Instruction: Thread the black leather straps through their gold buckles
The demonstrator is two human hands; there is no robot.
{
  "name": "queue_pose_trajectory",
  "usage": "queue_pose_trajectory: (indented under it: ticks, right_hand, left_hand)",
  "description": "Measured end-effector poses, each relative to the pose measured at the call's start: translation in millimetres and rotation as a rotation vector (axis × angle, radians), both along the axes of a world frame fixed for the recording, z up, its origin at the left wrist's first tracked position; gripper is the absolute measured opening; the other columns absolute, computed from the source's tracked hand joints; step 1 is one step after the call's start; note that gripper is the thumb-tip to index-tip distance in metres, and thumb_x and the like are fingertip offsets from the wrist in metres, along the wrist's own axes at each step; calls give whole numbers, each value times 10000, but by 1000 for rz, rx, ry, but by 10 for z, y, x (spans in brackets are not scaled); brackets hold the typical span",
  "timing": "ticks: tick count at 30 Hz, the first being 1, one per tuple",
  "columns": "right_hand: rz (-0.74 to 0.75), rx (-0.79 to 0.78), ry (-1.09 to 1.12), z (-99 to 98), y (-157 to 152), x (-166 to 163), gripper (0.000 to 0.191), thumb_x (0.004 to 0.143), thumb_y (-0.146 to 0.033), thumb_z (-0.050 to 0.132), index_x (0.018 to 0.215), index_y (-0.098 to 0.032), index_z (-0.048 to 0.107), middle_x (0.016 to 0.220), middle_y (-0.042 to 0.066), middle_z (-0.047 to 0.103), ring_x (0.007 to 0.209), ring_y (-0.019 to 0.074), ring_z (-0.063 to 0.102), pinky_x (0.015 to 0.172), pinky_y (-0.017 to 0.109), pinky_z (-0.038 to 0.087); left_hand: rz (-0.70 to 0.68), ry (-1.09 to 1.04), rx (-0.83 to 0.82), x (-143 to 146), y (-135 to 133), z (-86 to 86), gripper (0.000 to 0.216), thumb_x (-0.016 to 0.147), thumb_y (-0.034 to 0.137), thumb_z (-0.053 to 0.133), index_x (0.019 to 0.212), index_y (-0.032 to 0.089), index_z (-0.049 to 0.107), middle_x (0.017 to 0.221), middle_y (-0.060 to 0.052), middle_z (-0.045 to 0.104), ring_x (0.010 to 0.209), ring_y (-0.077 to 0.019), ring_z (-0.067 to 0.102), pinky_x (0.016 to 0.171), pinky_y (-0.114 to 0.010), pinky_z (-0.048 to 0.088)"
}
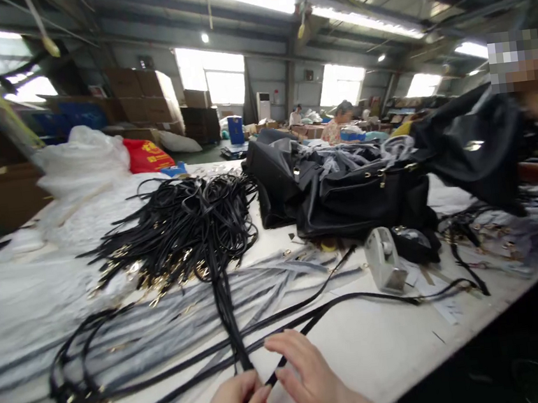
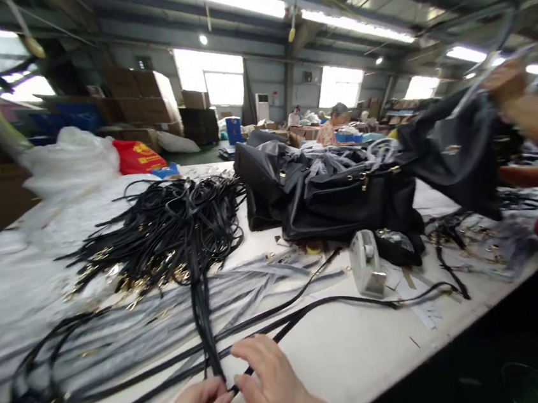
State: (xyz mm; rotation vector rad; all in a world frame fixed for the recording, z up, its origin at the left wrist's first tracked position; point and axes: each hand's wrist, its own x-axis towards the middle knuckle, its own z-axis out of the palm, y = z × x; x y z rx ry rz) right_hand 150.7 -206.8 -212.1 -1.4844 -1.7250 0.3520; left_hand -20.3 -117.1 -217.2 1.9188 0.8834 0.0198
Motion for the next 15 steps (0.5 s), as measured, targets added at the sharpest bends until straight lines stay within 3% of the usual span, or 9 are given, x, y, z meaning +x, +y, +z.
queue_pose_trajectory:
  ticks: [2,4,7,10,12,15]
  right_hand:
    - [84,-91,111,-54,49,-255,359,986,-350,428,1290,-215,562,1214,81,675,1104,197,626,976,336,505]
    - [85,-194,174,-95,52,-283,358,988,-385,418,1222,-202,617,1154,89,702,1040,207,659,906,316,535]
    - [-3,-266,141,-187,109,16,372,930,-516,509,1024,-211,700,960,81,742,830,219,691,724,294,558]
    - [-116,-268,9,-310,252,291,427,871,-613,541,1020,-256,723,1075,70,740,980,262,688,750,301,554]
    - [8,-264,-73,-361,306,249,448,870,-635,508,1010,-279,743,1080,57,746,997,270,694,772,315,565]
    - [308,-277,-96,-364,291,-92,470,919,-597,429,965,-278,772,1025,62,764,939,254,719,799,321,589]
  left_hand:
    - [0,-80,24,45,-92,111,204,815,303,487,752,169,628,826,-50,712,766,-181,608,700,-245,450]
    - [-65,-112,50,-26,-78,257,185,792,233,506,808,171,680,854,-37,718,759,-168,595,699,-232,437]
    - [-85,-85,26,-312,41,445,218,864,314,526,832,187,701,717,1,658,622,-121,510,590,-203,370]
    - [-41,-56,-7,-607,64,488,212,882,352,568,796,187,671,633,31,564,570,-95,445,541,-194,321]
    - [-6,-46,-37,-698,-3,414,195,878,349,591,790,188,655,623,42,543,566,-92,445,542,-193,328]
    - [31,-36,-34,-697,-146,230,136,868,308,599,848,191,666,690,42,590,623,-100,509,583,-187,372]
